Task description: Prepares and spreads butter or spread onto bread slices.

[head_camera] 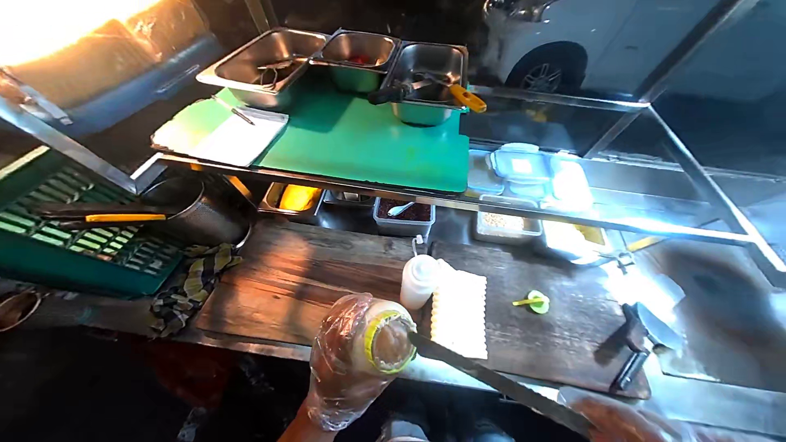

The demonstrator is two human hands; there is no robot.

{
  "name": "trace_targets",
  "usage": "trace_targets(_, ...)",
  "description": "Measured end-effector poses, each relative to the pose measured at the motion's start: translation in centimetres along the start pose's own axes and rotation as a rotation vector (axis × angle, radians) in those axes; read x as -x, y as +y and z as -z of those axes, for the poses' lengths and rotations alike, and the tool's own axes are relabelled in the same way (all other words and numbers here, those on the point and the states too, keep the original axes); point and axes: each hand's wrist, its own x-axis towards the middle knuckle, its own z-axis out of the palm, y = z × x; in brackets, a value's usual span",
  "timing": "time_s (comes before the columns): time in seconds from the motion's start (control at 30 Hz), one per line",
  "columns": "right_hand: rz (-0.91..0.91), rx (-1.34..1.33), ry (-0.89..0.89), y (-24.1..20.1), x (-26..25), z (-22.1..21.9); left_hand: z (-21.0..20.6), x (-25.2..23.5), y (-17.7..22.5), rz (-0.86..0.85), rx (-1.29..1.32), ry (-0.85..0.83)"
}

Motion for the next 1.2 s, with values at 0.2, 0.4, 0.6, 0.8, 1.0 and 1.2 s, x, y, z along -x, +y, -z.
trace_targets(0.2,0.354,0.482,0.289,-4.1,-4.9,3.0,-1.2,1.2,-0.8,0.012,0.023,-0.013)
trace_targets(0.4,0.113,0.495,0.035,-10.4,-11.9,-1.6,-1.8,1.2,0.3,0.078,-0.022,-0.034)
trace_targets(0.6,0.306,0.519,0.088,-12.5,-16.3,-7.0,-2.5,1.8,-0.8,0.173,-0.102,-0.051)
trace_targets(0.8,0.256,0.459,-0.424,-14.0,-21.1,-6.5,-2.9,3.0,-3.1,0.302,0.125,-0.079)
trace_targets(1.0,0.027,0.608,-0.335,-14.5,-21.3,-9.3,-1.3,1.5,-1.0,0.266,0.107,-0.005)
trace_targets(1.2,0.178,0.427,-0.332,-17.3,-18.4,-4.6,-1.0,1.4,-1.0,0.267,0.115,-0.035)
